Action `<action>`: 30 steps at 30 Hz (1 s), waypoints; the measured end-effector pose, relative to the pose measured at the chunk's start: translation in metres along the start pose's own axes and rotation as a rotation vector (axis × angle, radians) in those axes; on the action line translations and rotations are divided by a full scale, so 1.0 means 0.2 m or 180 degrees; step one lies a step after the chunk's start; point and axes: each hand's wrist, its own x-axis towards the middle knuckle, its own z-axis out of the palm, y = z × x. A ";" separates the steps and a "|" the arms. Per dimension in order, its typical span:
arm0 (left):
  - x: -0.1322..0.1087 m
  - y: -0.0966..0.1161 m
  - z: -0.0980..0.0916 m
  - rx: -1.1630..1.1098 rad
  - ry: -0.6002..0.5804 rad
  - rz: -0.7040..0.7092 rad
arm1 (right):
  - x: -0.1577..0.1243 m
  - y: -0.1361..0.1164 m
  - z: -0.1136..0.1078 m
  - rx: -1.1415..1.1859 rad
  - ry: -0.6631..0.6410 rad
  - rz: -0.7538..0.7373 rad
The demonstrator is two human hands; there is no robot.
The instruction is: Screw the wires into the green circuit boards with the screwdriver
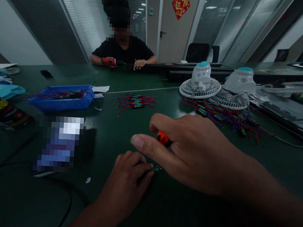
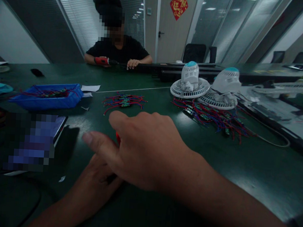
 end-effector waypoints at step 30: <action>-0.01 0.00 0.00 0.0015 0.0015 0.0070 | 0.00 0.00 0.00 -0.0077 0.0093 -0.0025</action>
